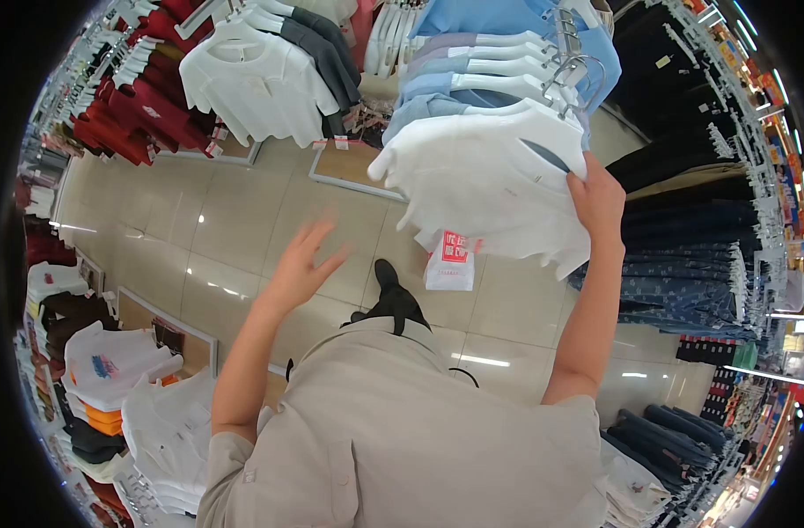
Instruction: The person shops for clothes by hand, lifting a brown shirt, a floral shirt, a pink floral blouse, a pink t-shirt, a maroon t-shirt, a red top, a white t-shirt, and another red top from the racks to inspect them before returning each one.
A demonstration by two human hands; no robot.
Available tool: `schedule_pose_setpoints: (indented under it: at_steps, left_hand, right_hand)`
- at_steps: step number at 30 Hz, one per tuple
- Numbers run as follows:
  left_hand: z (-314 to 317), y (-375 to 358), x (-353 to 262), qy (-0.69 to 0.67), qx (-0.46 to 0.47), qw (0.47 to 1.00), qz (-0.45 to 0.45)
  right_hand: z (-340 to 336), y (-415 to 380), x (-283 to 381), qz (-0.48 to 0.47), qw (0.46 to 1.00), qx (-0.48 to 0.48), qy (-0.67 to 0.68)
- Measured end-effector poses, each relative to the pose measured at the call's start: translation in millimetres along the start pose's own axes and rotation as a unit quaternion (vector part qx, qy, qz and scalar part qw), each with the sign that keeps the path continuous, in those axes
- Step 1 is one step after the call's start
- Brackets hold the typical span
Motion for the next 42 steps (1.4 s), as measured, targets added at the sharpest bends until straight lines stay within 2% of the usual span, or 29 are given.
schedule_pose_setpoints:
  at_steps: [1, 5, 9, 13, 14, 17, 23, 30, 33, 34, 36, 37, 38, 39, 40, 42]
  left_hand:
    - [1, -8, 20, -0.023, 0.037, 0.997, -0.059]
    - [6, -63, 132, -0.020, 0.015, 0.978, -0.208]
    - [14, -146, 226, 0.000, -0.038, 0.956, -0.290]
    - [35, -219, 290, 0.017, -0.029, 0.930, -0.366]
    - [38, -234, 299, 0.013, -0.037, 0.921, -0.387]
    - [56, -267, 312, -0.168, -0.078, 0.857, -0.481]
    - [75, -318, 333, -0.253, -0.102, 0.796, -0.540]
    - [65, -322, 332, -0.234, -0.112, 0.800, -0.541]
    - [62, -316, 337, -0.231, -0.115, 0.806, -0.533]
    - [61, -311, 335, -0.238, -0.118, 0.807, -0.528]
    - [62, -303, 333, -0.258, -0.125, 0.809, -0.514]
    - [67, -301, 336, -0.270, -0.128, 0.809, -0.506]
    - [69, -302, 338, -0.282, -0.135, 0.809, -0.497]
    - [72, -302, 340, -0.275, -0.138, 0.813, -0.494]
    - [74, -303, 340, -0.268, -0.142, 0.818, -0.489]
    - [76, -307, 334, -0.271, -0.162, 0.813, -0.489]
  right_hand:
    - [12, 8, -11, 0.008, 1.000, 0.015, -0.009]
    - [46, 20, -31, 0.036, 0.997, 0.059, -0.021]
    - [49, 22, -29, 0.035, 0.997, 0.059, -0.022]
    - [51, 22, -33, 0.029, 0.998, 0.022, -0.049]
    - [57, 22, -30, 0.023, 0.998, 0.009, -0.054]
    - [60, 22, -20, 0.033, 0.998, -0.022, -0.047]
    - [57, 16, -7, 0.016, 0.994, -0.093, -0.050]
    - [44, 2, 13, -0.019, 0.981, -0.187, -0.056]
    - [24, -24, 52, -0.025, 0.939, -0.335, -0.072]
    - [30, -37, 66, -0.036, 0.937, -0.347, -0.034]
    - [70, -65, 103, -0.044, 0.943, -0.313, 0.105]
    - [106, -81, 127, -0.050, 0.953, -0.247, 0.166]
    - [155, -102, 151, 0.000, 0.950, -0.097, 0.298]
    - [185, -120, 190, 0.011, 0.937, 0.079, 0.340]
    - [221, -149, 219, -0.070, 0.958, 0.122, 0.250]
    - [234, -186, 270, -0.124, 0.919, 0.185, 0.326]
Point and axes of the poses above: each hand's wrist, its own y-axis towards the middle knuckle, its own z-axis out of the palm, x = y × z, the point moved 5 cm from there along y, towards the middle knuckle, and after that the axes turned 3 degrees about -y, right-handed, at the moved point
